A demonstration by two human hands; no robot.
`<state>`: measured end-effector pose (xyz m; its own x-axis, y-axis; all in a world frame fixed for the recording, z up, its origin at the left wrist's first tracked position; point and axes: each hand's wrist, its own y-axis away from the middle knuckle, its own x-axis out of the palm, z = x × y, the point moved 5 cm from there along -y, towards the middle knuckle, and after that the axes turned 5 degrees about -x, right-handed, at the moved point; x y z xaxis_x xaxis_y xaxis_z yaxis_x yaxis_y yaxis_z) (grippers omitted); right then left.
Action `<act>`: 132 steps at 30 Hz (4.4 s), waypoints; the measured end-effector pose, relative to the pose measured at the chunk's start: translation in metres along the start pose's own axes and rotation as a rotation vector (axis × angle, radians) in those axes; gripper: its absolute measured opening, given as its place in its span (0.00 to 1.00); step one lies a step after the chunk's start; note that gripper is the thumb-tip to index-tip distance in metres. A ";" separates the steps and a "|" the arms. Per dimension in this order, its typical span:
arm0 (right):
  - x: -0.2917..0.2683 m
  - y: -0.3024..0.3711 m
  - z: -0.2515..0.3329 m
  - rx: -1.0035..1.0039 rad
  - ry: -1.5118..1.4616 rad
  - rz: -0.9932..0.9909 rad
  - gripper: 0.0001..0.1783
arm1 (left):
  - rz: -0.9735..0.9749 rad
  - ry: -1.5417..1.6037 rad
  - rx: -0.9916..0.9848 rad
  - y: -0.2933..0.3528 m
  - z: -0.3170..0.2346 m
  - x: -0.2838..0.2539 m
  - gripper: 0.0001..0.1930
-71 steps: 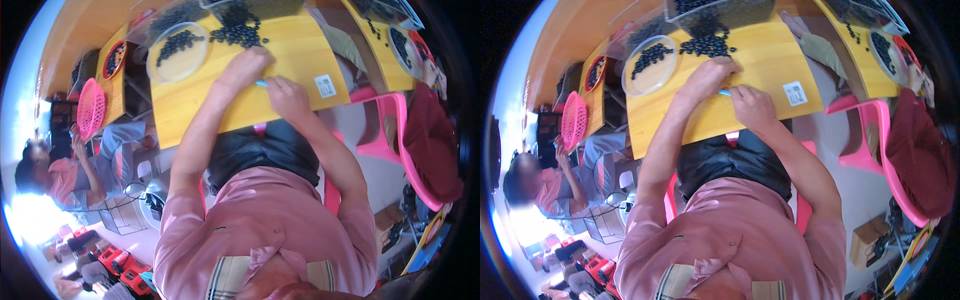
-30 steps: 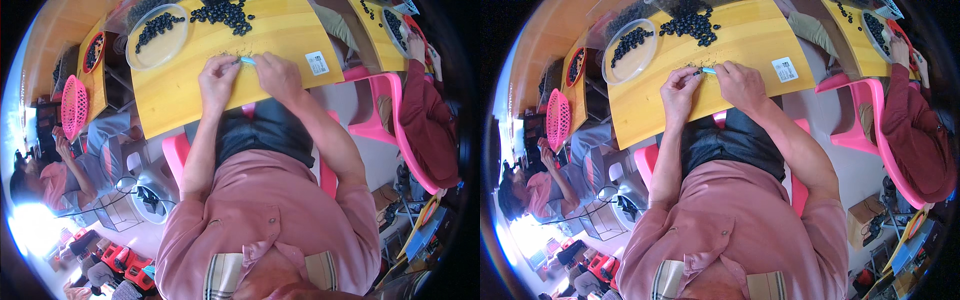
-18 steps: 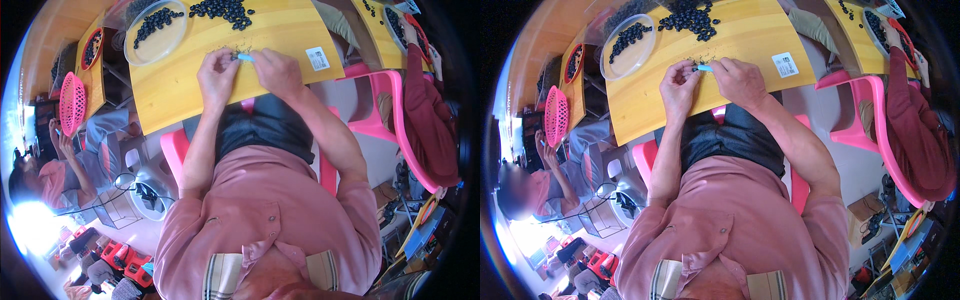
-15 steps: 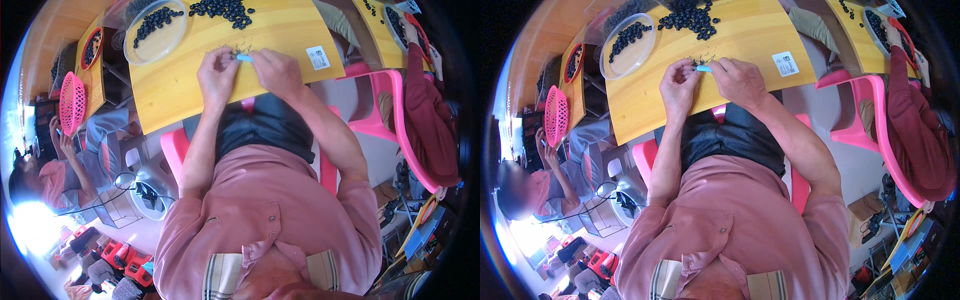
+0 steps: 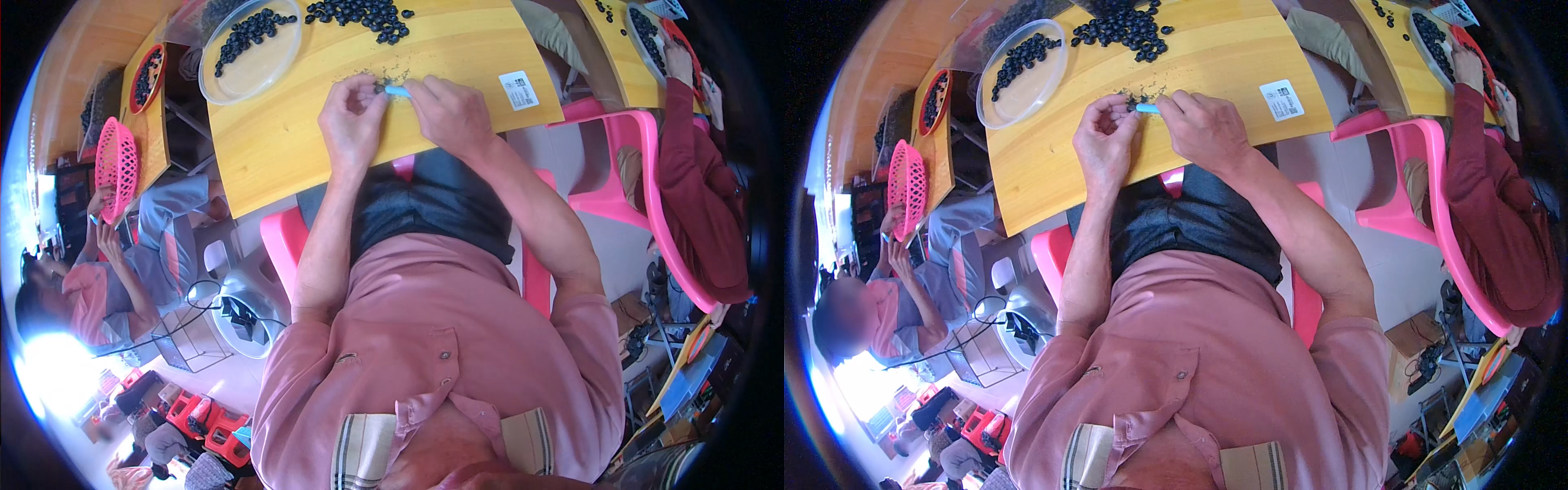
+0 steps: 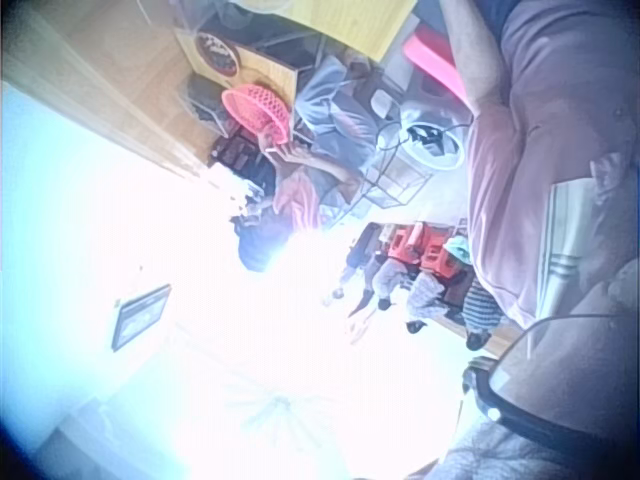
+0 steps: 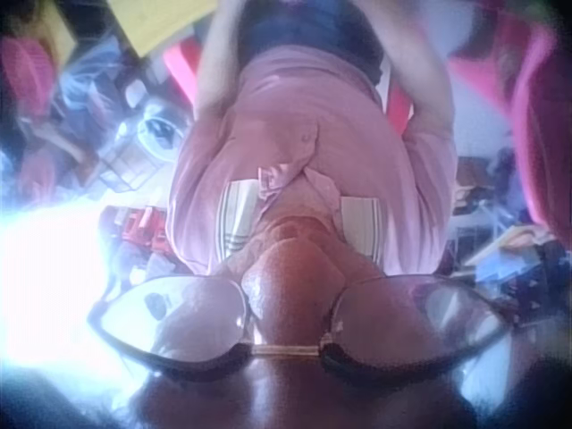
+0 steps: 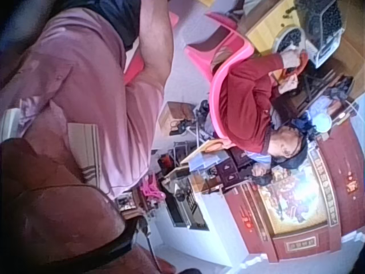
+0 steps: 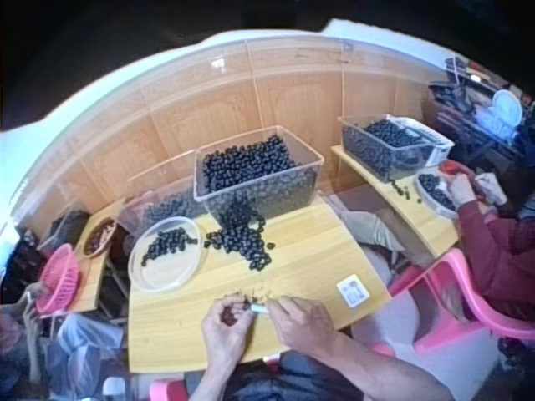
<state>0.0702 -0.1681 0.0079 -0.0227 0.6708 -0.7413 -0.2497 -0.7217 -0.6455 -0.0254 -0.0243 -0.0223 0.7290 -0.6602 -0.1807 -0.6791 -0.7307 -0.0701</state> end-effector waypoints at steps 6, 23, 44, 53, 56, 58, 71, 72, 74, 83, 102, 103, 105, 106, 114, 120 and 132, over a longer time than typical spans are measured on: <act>0.004 0.000 -0.014 0.126 0.064 0.038 0.03 | 0.034 0.104 -0.011 0.007 -0.006 0.002 0.19; 0.002 0.001 -0.015 0.124 0.011 0.049 0.04 | -0.420 -0.474 0.331 -0.068 -0.045 -0.115 0.10; -0.002 -0.002 -0.011 0.108 0.014 0.019 0.01 | 0.370 -0.884 0.824 -0.137 -0.055 0.091 0.08; -0.001 -0.001 -0.011 0.112 0.018 0.024 0.01 | 0.192 -0.429 0.397 -0.132 -0.068 0.056 0.11; -0.003 -0.002 -0.010 0.118 0.007 0.024 0.01 | 0.128 -0.253 0.302 -0.119 -0.061 0.019 0.11; -0.002 -0.002 -0.010 0.112 0.015 0.035 0.02 | 0.037 -0.195 0.218 -0.105 -0.051 -0.006 0.12; 0.005 0.001 -0.013 0.130 0.016 0.058 0.05 | -0.056 0.163 -0.162 -0.019 -0.002 -0.030 0.09; 0.004 0.000 -0.012 0.125 0.012 0.065 0.05 | -0.041 0.211 -0.220 -0.019 0.000 -0.027 0.08; 0.001 -0.001 -0.011 0.127 0.007 0.060 0.03 | -0.029 0.206 -0.162 -0.018 0.004 -0.025 0.08; 0.003 -0.001 -0.012 0.130 0.039 0.063 0.02 | -0.063 0.030 0.036 -0.014 0.003 -0.016 0.09; 0.002 0.000 -0.013 0.165 -0.007 0.090 0.04 | -0.244 0.098 0.067 -0.011 0.001 -0.031 0.07; 0.002 0.000 -0.013 0.171 -0.015 0.089 0.04 | -0.245 0.098 0.067 -0.011 0.002 -0.031 0.07; 0.002 0.000 -0.013 0.177 -0.025 0.089 0.04 | -0.281 0.130 0.119 -0.010 0.000 -0.034 0.08; 0.002 0.000 -0.014 0.176 -0.024 0.090 0.04 | -0.281 0.130 0.119 -0.010 0.001 -0.035 0.08; 0.002 -0.001 -0.015 0.186 -0.018 0.105 0.04 | -0.202 0.112 0.120 -0.012 0.001 -0.033 0.07; 0.000 -0.002 -0.013 0.175 -0.023 0.097 0.04 | -0.162 0.137 0.083 -0.008 -0.005 -0.024 0.08; -0.009 -0.005 -0.004 0.067 -0.023 -0.039 0.07 | -0.082 0.124 0.020 0.004 -0.004 -0.009 0.18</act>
<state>0.0754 -0.1707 0.0169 -0.0339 0.7029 -0.7105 -0.3155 -0.6821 -0.6597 -0.0347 -0.0215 -0.0174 0.7863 -0.6157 -0.0512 -0.6174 -0.7803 -0.0993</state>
